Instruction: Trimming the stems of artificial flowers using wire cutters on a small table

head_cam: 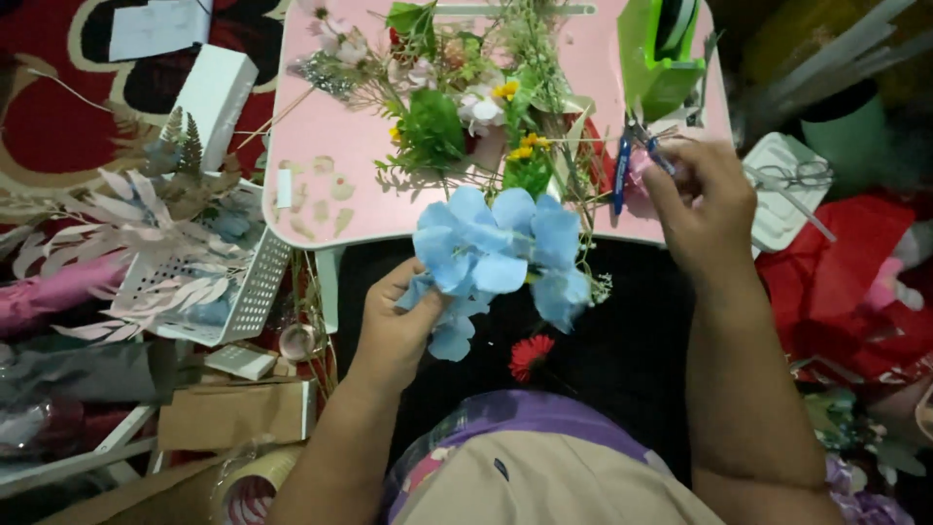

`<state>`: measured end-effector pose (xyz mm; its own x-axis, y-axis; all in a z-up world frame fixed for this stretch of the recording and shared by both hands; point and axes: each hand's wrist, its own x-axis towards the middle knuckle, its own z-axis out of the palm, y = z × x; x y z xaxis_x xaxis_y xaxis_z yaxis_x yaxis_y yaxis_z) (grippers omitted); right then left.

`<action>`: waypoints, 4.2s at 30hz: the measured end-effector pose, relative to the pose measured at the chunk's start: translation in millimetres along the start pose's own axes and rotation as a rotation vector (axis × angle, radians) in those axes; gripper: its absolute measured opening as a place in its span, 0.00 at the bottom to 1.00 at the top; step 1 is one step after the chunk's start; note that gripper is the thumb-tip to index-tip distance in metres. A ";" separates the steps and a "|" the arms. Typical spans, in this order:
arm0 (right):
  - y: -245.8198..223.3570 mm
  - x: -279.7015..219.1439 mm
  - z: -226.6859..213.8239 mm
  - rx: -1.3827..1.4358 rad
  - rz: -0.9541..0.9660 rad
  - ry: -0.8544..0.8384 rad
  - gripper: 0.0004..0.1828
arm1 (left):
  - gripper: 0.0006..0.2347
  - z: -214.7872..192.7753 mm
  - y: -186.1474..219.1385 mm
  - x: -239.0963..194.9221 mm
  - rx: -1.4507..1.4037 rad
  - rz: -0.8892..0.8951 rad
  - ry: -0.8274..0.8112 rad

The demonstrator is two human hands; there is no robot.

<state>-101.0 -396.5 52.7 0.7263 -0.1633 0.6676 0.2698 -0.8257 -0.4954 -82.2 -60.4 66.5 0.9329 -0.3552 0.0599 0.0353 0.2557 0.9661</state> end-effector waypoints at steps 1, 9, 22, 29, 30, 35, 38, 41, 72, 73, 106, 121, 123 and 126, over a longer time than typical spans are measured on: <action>-14.7 -6.4 -0.5 0.001 0.003 -0.003 0.12 | 0.04 -4.1 -10.4 -0.4 0.001 -0.004 0.001; -67.8 -57.3 25.7 0.532 0.278 -0.176 0.30 | 0.08 9.5 -19.3 -4.8 -0.104 0.051 0.067; -84.9 -38.5 29.6 -0.014 -0.050 0.012 0.13 | 0.09 16.7 26.6 -30.5 0.255 0.244 -0.355; -83.5 -48.4 36.2 0.078 -0.024 -0.077 0.20 | 0.09 12.6 20.5 -33.6 0.095 0.157 -0.367; -82.2 -51.7 40.2 0.061 -0.032 -0.092 0.20 | 0.09 14.3 19.6 -34.3 0.060 0.124 -0.368; -82.0 -40.0 22.9 0.123 -0.076 -0.036 0.02 | 0.09 11.4 33.2 -29.0 0.366 0.502 -0.358; -76.0 -33.1 -1.8 0.087 -0.123 0.048 0.04 | 0.08 -1.4 42.7 -25.0 0.819 0.737 -0.204; -71.0 -32.4 -25.6 -0.023 -0.116 0.132 0.06 | 0.10 -12.2 47.4 -24.5 1.141 0.773 -0.052; -98.6 -44.4 -32.2 0.636 0.320 0.178 0.08 | 0.24 34.0 -13.1 -9.8 -0.578 -0.193 -0.374; -92.0 -47.1 -32.5 0.638 0.320 0.175 0.08 | 0.24 31.6 -22.0 -7.4 -0.578 -0.192 -0.370; -97.0 -66.7 20.5 1.059 0.531 0.217 0.17 | 0.07 22.4 -12.5 14.2 0.327 1.233 -0.032; -121.7 -66.2 20.6 0.950 0.417 0.111 0.20 | 0.14 44.4 -32.2 -1.4 0.195 0.971 0.016; -131.0 -60.5 15.8 0.938 0.395 0.074 0.15 | 0.12 40.0 -48.7 -3.3 0.171 0.872 -0.019; -129.8 -61.1 16.7 0.900 0.382 0.079 0.15 | 0.12 48.0 -6.4 -9.7 0.087 0.740 -0.111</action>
<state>-169.7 -270.4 66.9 0.8297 -0.3964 0.3930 0.4300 0.0052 -0.9028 -108.7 -101.7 71.8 0.6604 -0.2083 0.7214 -0.6192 0.3924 0.6801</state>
